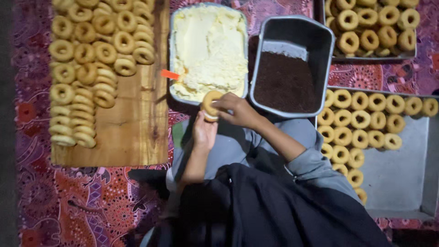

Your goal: The person sits on the floor and repeatedly picks up ring-shaped donuts, scoops a white creamy filling into the center using a small spatula, and places the filled donuts onto a metal tray. The person also dips some donuts into a container of dark crumbs before placing them on the tray.

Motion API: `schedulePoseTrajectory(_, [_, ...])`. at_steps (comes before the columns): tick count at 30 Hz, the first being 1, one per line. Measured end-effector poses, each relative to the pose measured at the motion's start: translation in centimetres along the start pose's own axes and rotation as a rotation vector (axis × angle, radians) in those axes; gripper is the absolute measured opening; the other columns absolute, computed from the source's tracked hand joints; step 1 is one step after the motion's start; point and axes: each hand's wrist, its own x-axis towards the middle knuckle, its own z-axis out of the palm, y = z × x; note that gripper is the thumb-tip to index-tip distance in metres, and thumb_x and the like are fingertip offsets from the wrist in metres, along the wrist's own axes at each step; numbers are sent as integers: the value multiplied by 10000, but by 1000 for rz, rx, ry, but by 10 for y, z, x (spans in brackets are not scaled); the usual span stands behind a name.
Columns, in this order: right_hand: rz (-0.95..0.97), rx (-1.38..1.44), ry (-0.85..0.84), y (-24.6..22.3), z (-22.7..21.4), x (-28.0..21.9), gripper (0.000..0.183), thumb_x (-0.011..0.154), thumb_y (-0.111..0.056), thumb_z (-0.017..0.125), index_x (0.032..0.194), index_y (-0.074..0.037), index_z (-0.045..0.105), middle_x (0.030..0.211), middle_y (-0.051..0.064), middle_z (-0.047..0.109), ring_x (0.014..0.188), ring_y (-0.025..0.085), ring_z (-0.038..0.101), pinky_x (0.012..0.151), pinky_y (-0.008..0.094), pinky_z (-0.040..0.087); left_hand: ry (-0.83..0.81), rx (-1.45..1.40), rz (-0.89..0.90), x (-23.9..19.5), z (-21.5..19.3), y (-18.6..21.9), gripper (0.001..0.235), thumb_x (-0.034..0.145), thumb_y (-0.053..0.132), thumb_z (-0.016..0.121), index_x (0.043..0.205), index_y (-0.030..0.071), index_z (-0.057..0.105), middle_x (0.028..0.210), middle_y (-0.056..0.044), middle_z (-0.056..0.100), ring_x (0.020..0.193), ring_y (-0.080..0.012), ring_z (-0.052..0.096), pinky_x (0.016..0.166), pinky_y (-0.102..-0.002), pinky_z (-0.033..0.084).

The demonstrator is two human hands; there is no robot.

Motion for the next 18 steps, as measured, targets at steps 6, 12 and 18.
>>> schedulePoseTrajectory(6, [505,-685,362,82,-117,-80,241,872,-174,774,1077,-53,735,1035,185,735,981,354,696,868,443,560,-91,303,-251,45,46,-86,339,1086,226,603,1341,4,581,1370,-187,551,1294,-293,515,1097,-435,437])
schedulePoseTrajectory(12, [779,-151,651,136,-153,-142,261,922,-141,661,1151,-24,709,981,158,741,889,287,717,788,389,584,-546,1706,351,113,105,-163,202,873,153,755,916,-32,686,1348,-291,531,1246,-417,529,1048,-448,464])
schedulePoseTrajectory(18, [775,1152,884,118,-166,-145,286,854,-117,507,1067,-61,690,1013,99,729,872,221,723,744,372,612,-507,1731,275,150,100,-192,161,926,133,648,943,-12,716,1243,-222,654,1216,-387,604,1075,-433,497])
